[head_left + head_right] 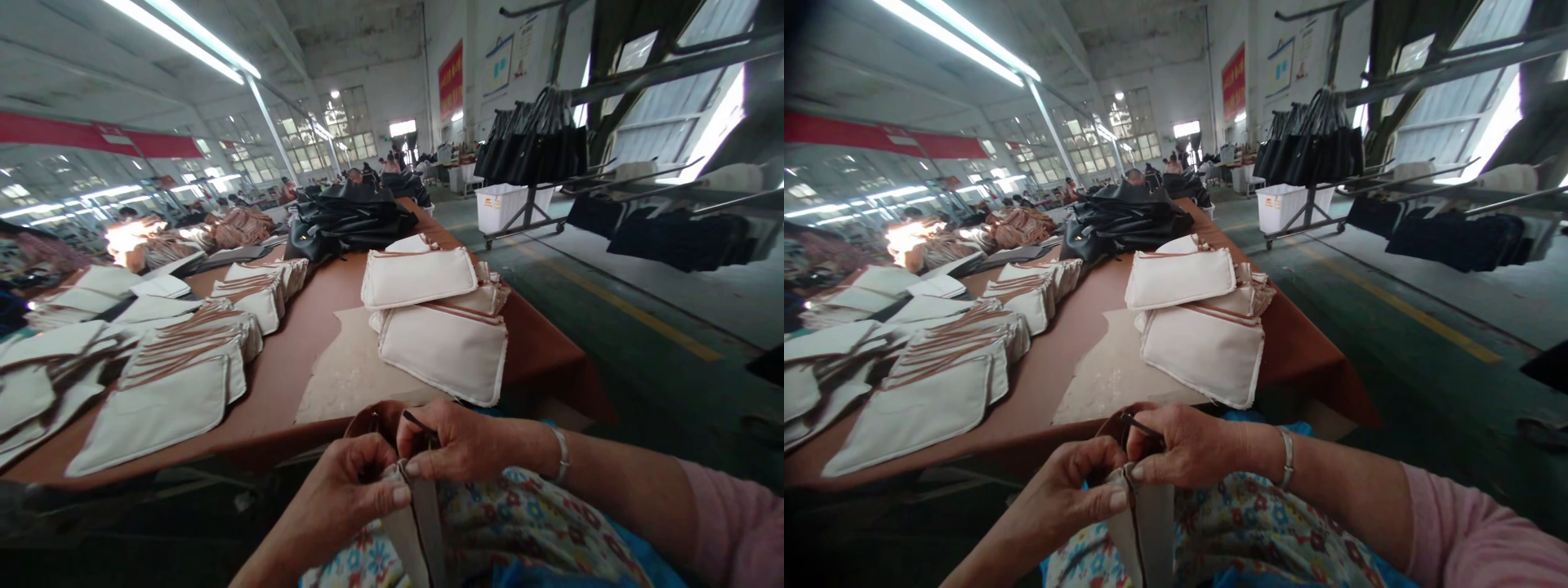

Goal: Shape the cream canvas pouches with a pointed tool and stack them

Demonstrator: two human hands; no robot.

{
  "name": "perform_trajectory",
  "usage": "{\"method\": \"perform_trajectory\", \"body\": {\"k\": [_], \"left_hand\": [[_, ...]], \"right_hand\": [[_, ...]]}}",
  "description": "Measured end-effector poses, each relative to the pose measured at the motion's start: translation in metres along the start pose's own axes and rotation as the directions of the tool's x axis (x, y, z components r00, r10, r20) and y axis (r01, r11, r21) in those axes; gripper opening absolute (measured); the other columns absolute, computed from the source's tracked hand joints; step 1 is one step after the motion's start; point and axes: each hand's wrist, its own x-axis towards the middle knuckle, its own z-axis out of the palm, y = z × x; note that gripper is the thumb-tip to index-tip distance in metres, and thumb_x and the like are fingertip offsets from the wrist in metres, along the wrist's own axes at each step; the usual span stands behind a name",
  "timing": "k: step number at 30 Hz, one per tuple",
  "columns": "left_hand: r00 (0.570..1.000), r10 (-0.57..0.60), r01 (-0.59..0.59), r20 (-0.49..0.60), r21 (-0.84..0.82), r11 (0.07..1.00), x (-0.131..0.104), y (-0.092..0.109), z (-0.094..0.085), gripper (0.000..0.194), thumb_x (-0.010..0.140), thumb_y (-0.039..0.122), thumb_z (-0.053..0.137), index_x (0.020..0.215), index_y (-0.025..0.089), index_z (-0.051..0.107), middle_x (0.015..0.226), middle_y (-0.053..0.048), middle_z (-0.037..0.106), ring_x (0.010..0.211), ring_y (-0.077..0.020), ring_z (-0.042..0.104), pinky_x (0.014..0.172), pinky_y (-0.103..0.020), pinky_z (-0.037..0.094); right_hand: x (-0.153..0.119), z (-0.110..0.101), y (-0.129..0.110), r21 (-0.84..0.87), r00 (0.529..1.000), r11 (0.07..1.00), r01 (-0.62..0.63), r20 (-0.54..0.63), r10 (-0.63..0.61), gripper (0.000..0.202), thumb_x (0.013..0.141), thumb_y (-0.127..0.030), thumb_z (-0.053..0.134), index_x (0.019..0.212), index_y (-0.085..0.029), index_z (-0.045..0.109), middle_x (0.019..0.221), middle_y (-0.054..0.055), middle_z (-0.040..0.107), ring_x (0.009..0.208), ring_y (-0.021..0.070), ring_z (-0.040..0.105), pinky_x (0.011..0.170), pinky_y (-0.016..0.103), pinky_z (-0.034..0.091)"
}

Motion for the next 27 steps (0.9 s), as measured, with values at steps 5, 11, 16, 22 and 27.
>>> {"method": "perform_trajectory", "body": {"k": [5, 11, 16, 22, 27], "left_hand": [[0.998, -0.015, 0.021, -0.066, 0.094, 0.995, 0.001, 0.0, 0.004, 0.037, 0.075, 0.046, 0.075, 0.073, 0.013, 0.06, 0.063, 0.004, 0.045, 0.059, -0.0106, 0.033, 0.052, -0.024, 0.024], [0.998, -0.057, 0.058, -0.04, 0.028, 0.998, 0.004, -0.001, 0.006, 0.035, 0.08, 0.046, 0.07, 0.075, 0.013, 0.062, 0.066, 0.001, 0.052, 0.061, -0.0124, 0.039, 0.057, -0.025, 0.032], [0.991, -0.061, 0.07, -0.117, 0.074, 0.995, 0.007, -0.001, 0.012, 0.032, 0.084, 0.044, 0.063, 0.072, 0.014, 0.059, 0.064, 0.003, 0.045, 0.061, -0.0122, 0.035, 0.055, -0.024, 0.027], [0.981, -0.078, 0.107, -0.18, 0.155, 0.982, 0.014, 0.0, 0.017, 0.023, 0.081, 0.035, 0.059, 0.068, 0.016, 0.059, 0.063, 0.004, 0.043, 0.061, -0.0131, 0.036, 0.055, -0.024, 0.028], [0.978, -0.142, 0.157, -0.154, 0.091, 0.983, 0.021, 0.0, 0.018, 0.023, 0.08, 0.037, 0.057, 0.071, 0.016, 0.059, 0.062, 0.003, 0.045, 0.058, -0.0131, 0.037, 0.053, -0.025, 0.027]], "right_hand": [[-0.003, 0.0, 0.003, 0.039, 1.0, 0.999, -0.009, -0.022, 0.01, 0.015, 0.083, -0.027, 0.064, 0.088, -0.013, 0.061, 0.08, 0.0, 0.057, 0.07, 0.0098, 0.047, 0.063, 0.022, 0.038], [-0.004, -0.003, 0.007, 0.185, 0.994, 0.977, -0.103, -0.018, 0.108, 0.012, 0.083, -0.026, 0.061, 0.083, -0.013, 0.059, 0.081, 0.0, 0.054, 0.073, 0.0109, 0.047, 0.068, 0.023, 0.039], [-0.005, 0.0, 0.008, 0.205, 0.989, 0.97, -0.127, -0.052, 0.141, 0.023, 0.081, -0.035, 0.065, 0.085, -0.014, 0.056, 0.075, -0.002, 0.052, 0.066, 0.0093, 0.042, 0.06, 0.021, 0.036], [-0.003, 0.008, 0.014, 0.186, 0.957, 0.958, -0.219, -0.152, 0.249, 0.012, 0.071, -0.022, 0.068, 0.076, -0.013, 0.061, 0.065, -0.003, 0.055, 0.059, 0.008, 0.043, 0.053, 0.02, 0.033], [-0.003, 0.008, 0.02, 0.333, 0.919, 0.896, -0.294, -0.161, 0.361, 0.007, 0.069, -0.016, 0.062, 0.075, -0.013, 0.064, 0.063, -0.003, 0.056, 0.056, 0.0076, 0.043, 0.051, 0.019, 0.032]]}}
